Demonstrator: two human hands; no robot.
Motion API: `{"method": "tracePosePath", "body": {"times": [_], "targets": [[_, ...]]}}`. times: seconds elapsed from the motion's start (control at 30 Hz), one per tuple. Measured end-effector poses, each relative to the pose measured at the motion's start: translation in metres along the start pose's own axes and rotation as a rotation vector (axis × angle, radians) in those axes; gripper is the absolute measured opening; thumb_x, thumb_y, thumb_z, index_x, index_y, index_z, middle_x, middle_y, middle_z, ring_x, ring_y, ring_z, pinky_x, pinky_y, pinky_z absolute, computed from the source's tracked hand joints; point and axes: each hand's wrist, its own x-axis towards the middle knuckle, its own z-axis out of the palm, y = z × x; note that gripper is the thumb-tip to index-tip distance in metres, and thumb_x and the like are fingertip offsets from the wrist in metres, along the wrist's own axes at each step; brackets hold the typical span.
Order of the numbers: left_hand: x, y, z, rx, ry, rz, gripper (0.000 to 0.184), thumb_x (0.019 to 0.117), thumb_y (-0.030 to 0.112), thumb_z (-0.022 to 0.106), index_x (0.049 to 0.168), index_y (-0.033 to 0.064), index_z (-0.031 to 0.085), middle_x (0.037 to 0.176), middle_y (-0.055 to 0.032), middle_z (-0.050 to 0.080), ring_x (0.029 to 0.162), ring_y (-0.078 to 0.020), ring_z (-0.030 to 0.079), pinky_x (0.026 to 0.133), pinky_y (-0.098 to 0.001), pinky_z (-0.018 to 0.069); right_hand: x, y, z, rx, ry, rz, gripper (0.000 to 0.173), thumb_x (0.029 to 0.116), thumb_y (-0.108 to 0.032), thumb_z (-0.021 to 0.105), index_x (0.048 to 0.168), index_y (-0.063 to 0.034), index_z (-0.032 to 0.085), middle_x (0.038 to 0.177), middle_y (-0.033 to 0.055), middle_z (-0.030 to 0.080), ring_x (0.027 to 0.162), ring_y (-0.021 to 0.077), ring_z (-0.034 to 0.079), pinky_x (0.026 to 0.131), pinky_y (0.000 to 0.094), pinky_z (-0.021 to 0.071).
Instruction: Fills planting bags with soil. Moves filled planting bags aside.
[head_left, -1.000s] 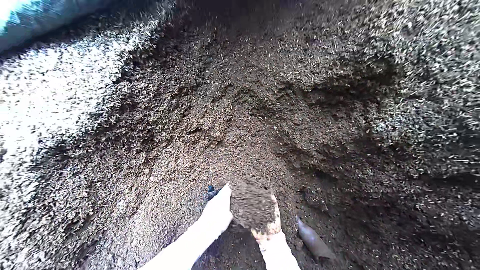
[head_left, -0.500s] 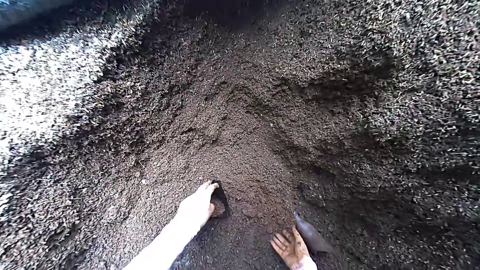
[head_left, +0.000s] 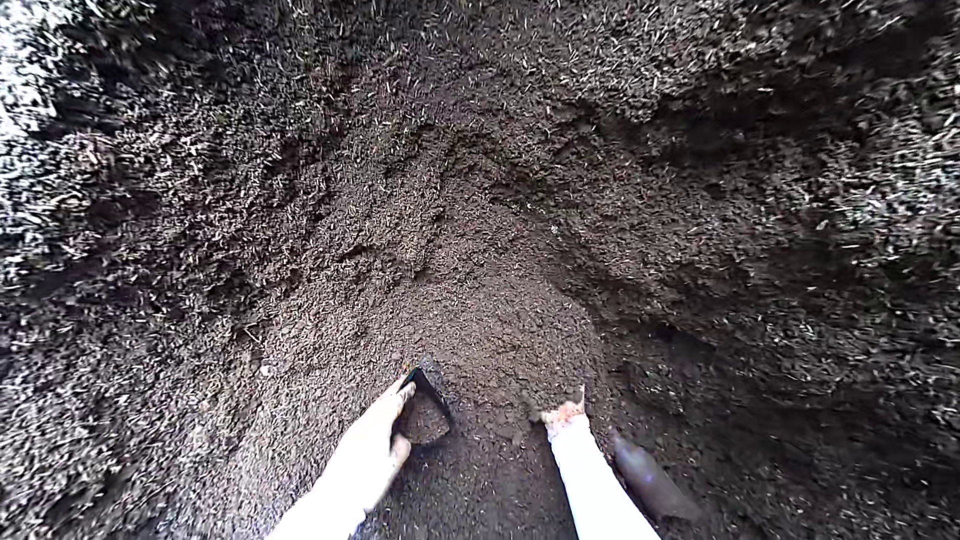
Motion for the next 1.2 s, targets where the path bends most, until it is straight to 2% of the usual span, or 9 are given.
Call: {"method": "tracePosePath", "body": {"times": [0.13, 0.3, 0.47, 0.6, 0.7, 0.83, 0.97, 1.13, 1.2], "targets": [[0.013, 0.016, -0.005, -0.060, -0.043, 0.046, 0.070, 0.0902, 0.003, 0.060, 0.158, 0.0067, 0.041, 0.168, -0.0060, 0.031, 0.152, -0.0174, 0.036, 0.124, -0.0384, 0.0310, -0.015, -0.004, -0.001, 0.101, -0.154, 0.032, 0.066, 0.1080, -0.060, 0.010, 0.131, -0.0110, 0.047, 0.099, 0.0071, 0.065, 0.086, 0.0169, 0.066, 0.071, 0.0395, 0.0573], [0.023, 0.038, -0.007, -0.054, -0.122, -0.005, 0.064, 0.0932, 0.008, 0.065, 0.154, 0.0047, 0.045, 0.163, -0.0111, 0.040, 0.148, -0.0231, 0.043, 0.122, -0.0437, 0.0348, -0.088, -0.009, 0.016, 0.232, -0.430, 0.081, 0.054, 0.1124, -0.039, 0.015, 0.098, -0.0175, 0.063, 0.079, -0.0001, 0.075, 0.071, 0.0109, 0.073, 0.062, 0.0312, 0.0621], [0.009, 0.042, -0.012, -0.034, -0.063, -0.064, 0.052, 0.0943, 0.004, 0.062, 0.144, -0.0066, 0.049, 0.146, -0.0277, 0.052, 0.139, -0.0380, 0.050, 0.116, -0.0523, 0.0376, -0.111, -0.008, 0.048, 0.249, -0.771, 0.256, 0.060, 0.0999, -0.070, 0.037, 0.105, -0.0220, 0.073, 0.095, 0.0018, 0.078, 0.088, 0.0151, 0.075, 0.076, 0.0376, 0.0638], [0.005, 0.018, -0.008, 0.029, -0.038, -0.011, 0.056, 0.0914, 0.015, 0.069, 0.139, -0.0096, 0.053, 0.139, -0.0298, 0.057, 0.133, -0.0397, 0.054, 0.113, -0.0524, 0.0405, -0.145, -0.026, 0.083, -0.064, -0.672, 0.157, 0.057, 0.1099, -0.052, 0.017, 0.117, -0.0158, 0.062, 0.097, 0.0020, 0.076, 0.086, 0.0118, 0.074, 0.072, 0.0317, 0.0634], [0.000, 0.031, -0.022, 0.076, -0.198, -0.118, 0.070, 0.0986, 0.020, 0.067, 0.152, -0.0123, 0.035, 0.158, -0.0287, 0.039, 0.150, -0.0353, 0.036, 0.125, -0.0451, 0.0264, -0.160, -0.033, 0.094, -0.476, -0.720, -0.039, 0.051, 0.1111, -0.030, 0.027, 0.153, -0.0031, 0.036, 0.143, 0.0119, 0.054, 0.126, 0.0133, 0.057, 0.105, 0.0329, 0.0491], [0.005, 0.012, -0.017, -0.111, -0.063, -0.078, 0.077, 0.0913, 0.015, 0.076, 0.157, 0.0016, 0.037, 0.163, -0.0164, 0.038, 0.151, -0.0255, 0.038, 0.125, -0.0420, 0.0294, -0.145, -0.028, 0.105, -1.235, -0.570, -0.514, 0.059, 0.0996, -0.036, 0.064, 0.147, -0.0027, 0.051, 0.160, 0.0218, 0.037, 0.138, 0.0328, 0.051, 0.107, 0.0453, 0.0509], [0.000, 0.007, -0.021, -0.152, -0.062, -0.044, 0.080, 0.0953, 0.013, 0.067, 0.164, 0.0126, 0.026, 0.171, -0.0065, 0.025, 0.155, -0.0195, 0.030, 0.127, -0.0419, 0.0256, -0.137, -0.023, 0.124, -1.961, -0.530, -0.513, 0.040, 0.1036, -0.036, 0.057, 0.135, -0.0141, 0.066, 0.158, 0.0093, 0.045, 0.143, 0.0362, 0.044, 0.110, 0.0601, 0.0392], [-0.028, 0.024, -0.056, -0.207, 0.004, 0.060, 0.081, 0.0932, 0.012, 0.066, 0.164, 0.0151, 0.028, 0.169, -0.0056, 0.029, 0.153, -0.0188, 0.034, 0.125, -0.0416, 0.0277, -0.155, -0.052, 0.106, -1.471, -0.593, -0.751, 0.039, 0.1006, -0.036, 0.058, 0.121, -0.0055, 0.072, 0.142, 0.0156, 0.059, 0.134, 0.0347, 0.052, 0.109, 0.0564, 0.0414], [-0.023, 0.018, -0.056, -0.151, -0.040, 0.021, 0.082, 0.0945, 0.013, 0.067, 0.165, 0.0144, 0.024, 0.171, -0.0068, 0.025, 0.155, -0.0195, 0.030, 0.126, -0.0423, 0.0256, -0.147, -0.037, 0.080, -1.149, -0.570, -0.428, 0.047, 0.1078, -0.032, 0.044, 0.135, 0.0018, 0.060, 0.139, 0.0167, 0.061, 0.129, 0.0256, 0.058, 0.108, 0.0434, 0.0484]]}}
